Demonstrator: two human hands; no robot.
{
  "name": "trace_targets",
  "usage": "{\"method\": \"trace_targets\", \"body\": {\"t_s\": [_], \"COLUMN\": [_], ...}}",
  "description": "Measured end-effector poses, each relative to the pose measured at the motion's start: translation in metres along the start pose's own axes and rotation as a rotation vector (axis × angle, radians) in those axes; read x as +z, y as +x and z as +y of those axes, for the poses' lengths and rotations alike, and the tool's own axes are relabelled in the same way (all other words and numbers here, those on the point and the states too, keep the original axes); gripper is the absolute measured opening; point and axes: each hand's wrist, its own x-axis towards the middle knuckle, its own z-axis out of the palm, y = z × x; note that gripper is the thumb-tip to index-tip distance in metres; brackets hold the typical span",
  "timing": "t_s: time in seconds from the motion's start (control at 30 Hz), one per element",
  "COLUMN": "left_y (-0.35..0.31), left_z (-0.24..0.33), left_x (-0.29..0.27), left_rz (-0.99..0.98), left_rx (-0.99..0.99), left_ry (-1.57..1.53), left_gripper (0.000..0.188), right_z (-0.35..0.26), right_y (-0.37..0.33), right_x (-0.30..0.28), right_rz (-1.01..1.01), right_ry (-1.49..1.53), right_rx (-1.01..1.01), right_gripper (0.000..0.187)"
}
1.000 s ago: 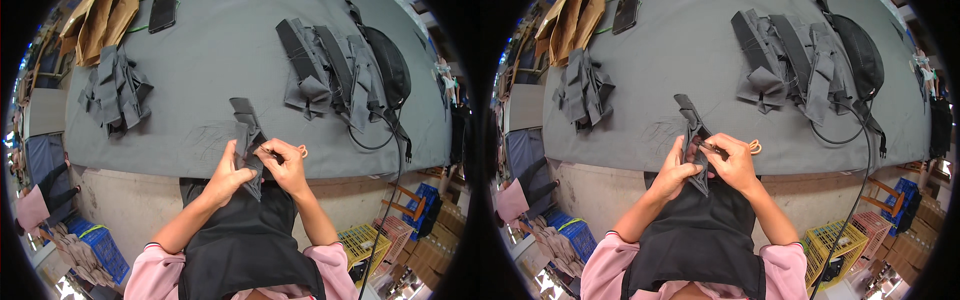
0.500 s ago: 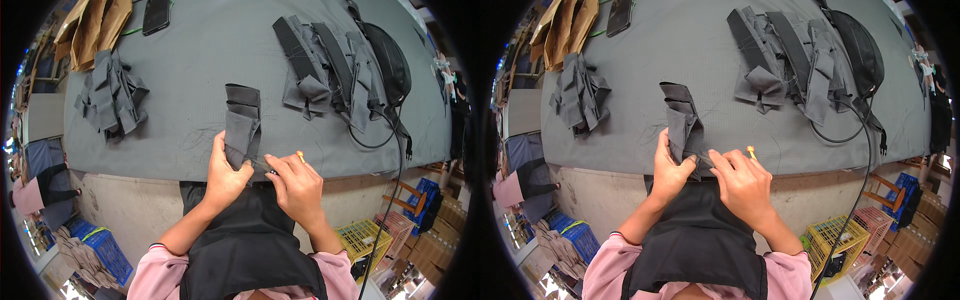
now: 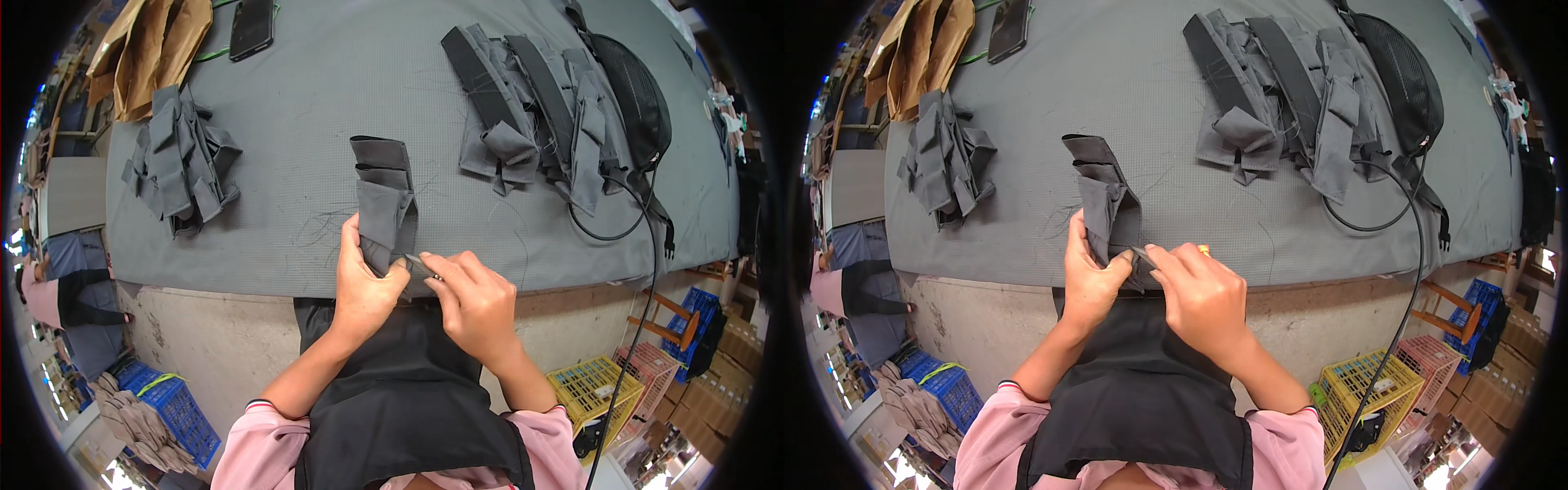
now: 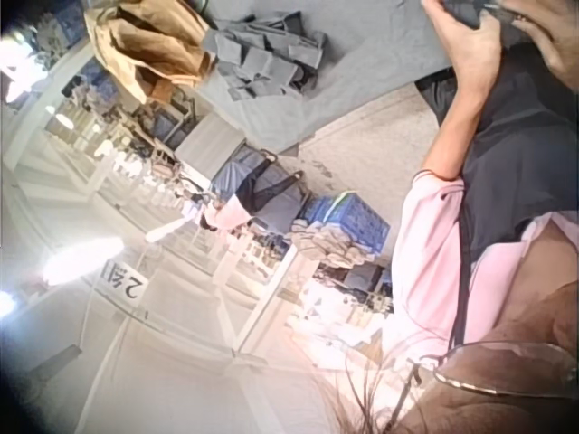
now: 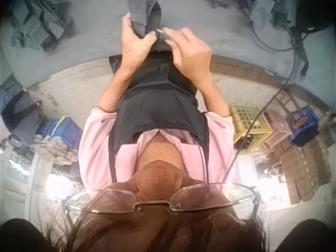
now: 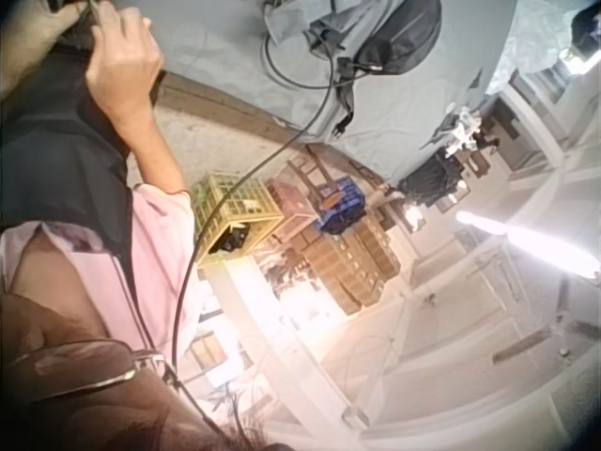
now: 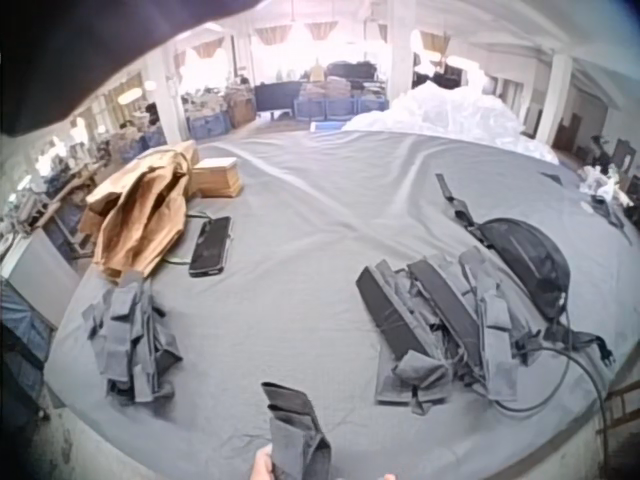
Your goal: The person uses a pair of scissors to trim loose threads and excess material from the edges of several gray fabric straps. The person handles the straps one at a time, cutting along the seams and placing the finished pieces into a pile on the table.
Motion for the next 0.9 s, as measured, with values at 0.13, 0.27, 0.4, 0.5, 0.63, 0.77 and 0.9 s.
{"method": "trace_targets", "body": {"t_s": [0.13, 0.27, 0.4, 0.5, 0.63, 0.77, 0.9], "left_y": [0.000, 0.010, 0.015, 0.015, 0.019, 0.024, 0.027], "left_z": [0.003, -0.002, -0.001, 0.003, -0.003, -0.001, 0.001], "left_x": [-0.003, -0.013, -0.017, -0.020, -0.023, -0.022, -0.025], "left_rz": [-0.004, -0.109, -0.233, -0.228, -0.299, -0.380, -0.366], "left_rx": [-0.066, -0.240, -0.221, -0.157, -0.210, -0.157, -0.152], "left_ry": [-0.154, -0.454, -0.517, -0.441, -0.558, -0.568, -0.608], "left_gripper": [0.057, 0.060, 0.073, 0.068, 0.057, 0.079, 0.074], "right_z": [0.009, -0.001, -0.008, -0.005, -0.003, -0.006, -0.007], "right_y": [0.000, 0.014, 0.025, 0.010, 0.000, 0.000, -0.011], "right_x": [0.003, 0.017, 0.039, 0.045, 0.042, 0.036, 0.029], "right_rz": [0.041, 0.141, 0.138, 0.125, 0.140, 0.183, 0.166], "right_ry": [0.583, 1.022, 1.207, 1.117, 0.809, 0.618, 0.464], "right_rx": [0.285, 0.479, 0.464, 0.414, 0.310, 0.298, 0.209], "right_gripper": [0.024, 0.023, 0.024, 0.026, 0.025, 0.026, 0.027]}}
